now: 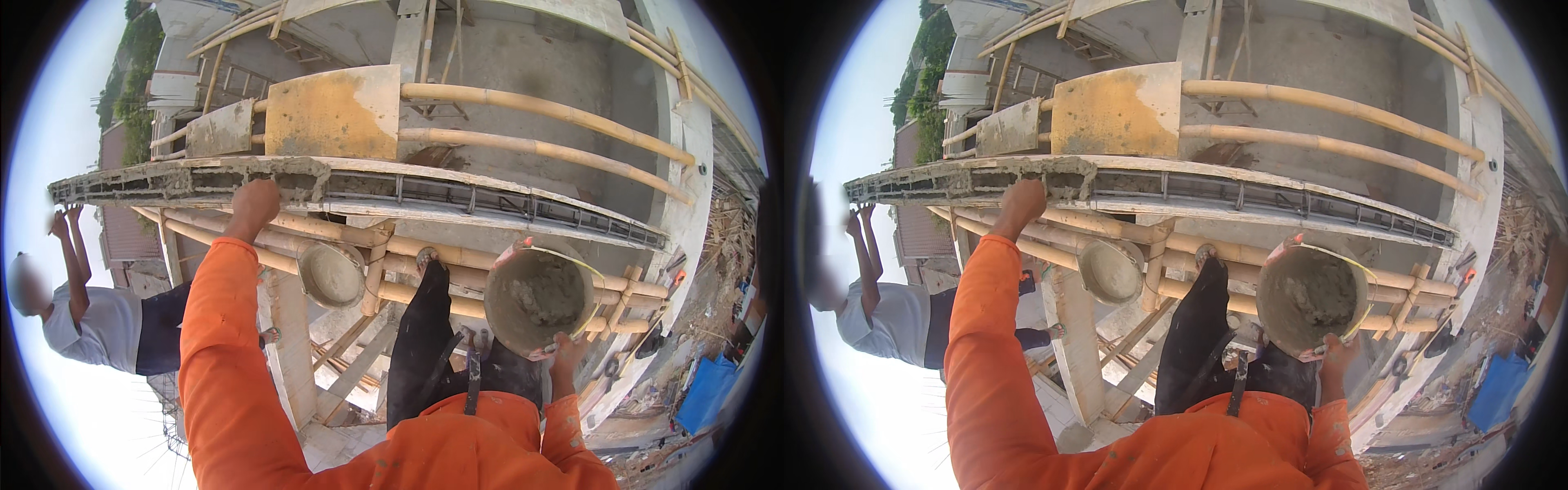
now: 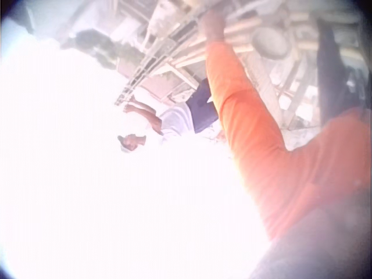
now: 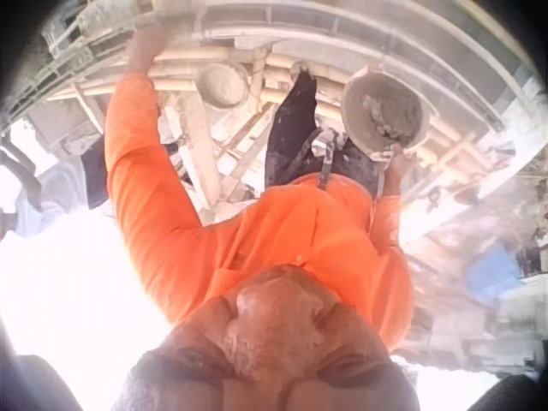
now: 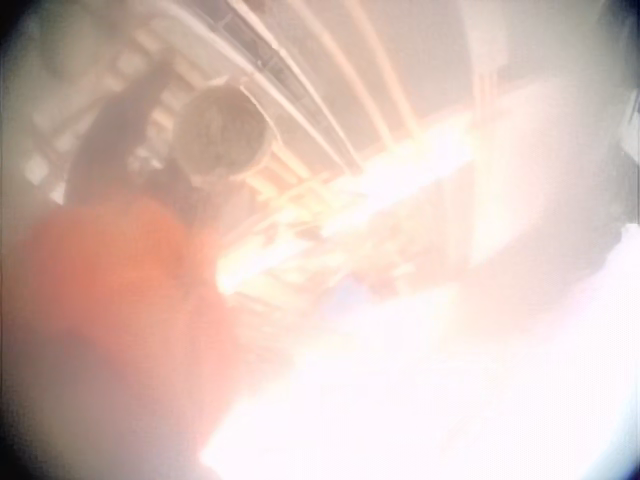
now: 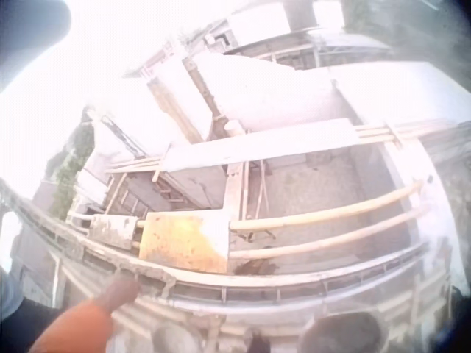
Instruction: The person scoops cement from a bucket using a trowel and applies it to a concrete beam on a construction site. They repeatedly transfer the cement from the bucket to the beam, smoothing it along the surface while standing on bamboo scaffolding.
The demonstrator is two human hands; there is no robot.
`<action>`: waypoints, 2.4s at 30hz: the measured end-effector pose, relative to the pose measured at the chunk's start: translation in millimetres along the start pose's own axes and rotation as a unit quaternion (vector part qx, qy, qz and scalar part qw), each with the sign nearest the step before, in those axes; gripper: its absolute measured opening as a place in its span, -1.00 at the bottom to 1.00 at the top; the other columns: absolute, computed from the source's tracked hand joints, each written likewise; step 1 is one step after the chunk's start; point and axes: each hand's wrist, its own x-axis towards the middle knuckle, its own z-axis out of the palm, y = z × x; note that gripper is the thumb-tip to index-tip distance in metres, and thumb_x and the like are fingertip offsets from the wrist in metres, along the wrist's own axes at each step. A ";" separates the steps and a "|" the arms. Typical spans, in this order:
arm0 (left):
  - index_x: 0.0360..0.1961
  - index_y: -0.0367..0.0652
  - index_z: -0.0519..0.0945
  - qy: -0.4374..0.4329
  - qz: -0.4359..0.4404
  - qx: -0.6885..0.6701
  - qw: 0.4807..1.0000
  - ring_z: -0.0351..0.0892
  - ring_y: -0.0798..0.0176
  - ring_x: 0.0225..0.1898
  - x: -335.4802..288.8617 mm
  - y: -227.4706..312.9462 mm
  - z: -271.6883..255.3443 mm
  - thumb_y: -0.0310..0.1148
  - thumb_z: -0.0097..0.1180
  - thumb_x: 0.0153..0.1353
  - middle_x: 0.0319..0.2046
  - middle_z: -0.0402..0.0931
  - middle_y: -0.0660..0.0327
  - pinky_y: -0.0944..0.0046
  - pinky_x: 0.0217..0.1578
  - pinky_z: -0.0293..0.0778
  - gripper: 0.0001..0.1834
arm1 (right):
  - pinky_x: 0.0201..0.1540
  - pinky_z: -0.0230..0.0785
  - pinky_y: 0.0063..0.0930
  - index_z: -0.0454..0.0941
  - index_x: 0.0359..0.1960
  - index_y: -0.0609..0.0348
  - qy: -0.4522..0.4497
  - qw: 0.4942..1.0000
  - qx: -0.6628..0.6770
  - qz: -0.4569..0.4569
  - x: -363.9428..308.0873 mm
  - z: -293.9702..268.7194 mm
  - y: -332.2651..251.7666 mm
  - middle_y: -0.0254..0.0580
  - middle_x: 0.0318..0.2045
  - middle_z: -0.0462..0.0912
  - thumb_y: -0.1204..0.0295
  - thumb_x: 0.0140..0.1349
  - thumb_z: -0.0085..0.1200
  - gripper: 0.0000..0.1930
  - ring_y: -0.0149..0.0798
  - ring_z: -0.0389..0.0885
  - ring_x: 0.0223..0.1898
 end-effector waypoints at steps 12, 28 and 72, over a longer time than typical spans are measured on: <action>-0.11 0.08 0.65 -0.017 -0.038 0.062 0.997 0.63 -0.05 -0.21 0.3 -37.7 7.8 -0.38 0.02 0.06 -0.30 0.63 0.01 0.05 -0.15 0.53 -0.66 | -0.05 0.32 -0.44 0.31 0.10 0.32 0.039 0.996 0.008 0.079 18.9 -1.1 14.4 -0.17 -0.09 0.44 0.70 -0.20 -0.05 -0.36 -0.26 0.46 -0.14; -0.26 0.06 0.67 0.016 0.091 0.035 0.995 0.66 0.06 -0.27 -34.6 -4.9 -27.8 -0.45 0.02 0.05 -0.37 0.64 0.10 0.12 -0.27 0.57 -0.73 | -0.18 0.36 -0.49 0.41 -0.01 0.35 -0.050 0.999 -0.007 0.014 -6.7 1.1 -19.0 -0.26 -0.24 0.52 0.64 -0.17 0.04 -0.47 -0.31 0.49 -0.27; 0.16 -0.02 0.45 0.184 -0.134 -0.447 0.865 0.59 -0.15 -0.24 -169.3 45.5 52.7 -0.28 0.13 0.04 -0.34 0.57 -0.17 0.00 -0.20 0.48 -0.43 | -0.24 0.33 -0.53 0.45 -0.11 0.34 -0.103 0.980 -0.138 -0.100 45.6 -38.8 -46.2 -0.30 -0.33 0.50 0.64 -0.25 0.00 -0.50 -0.32 0.45 -0.33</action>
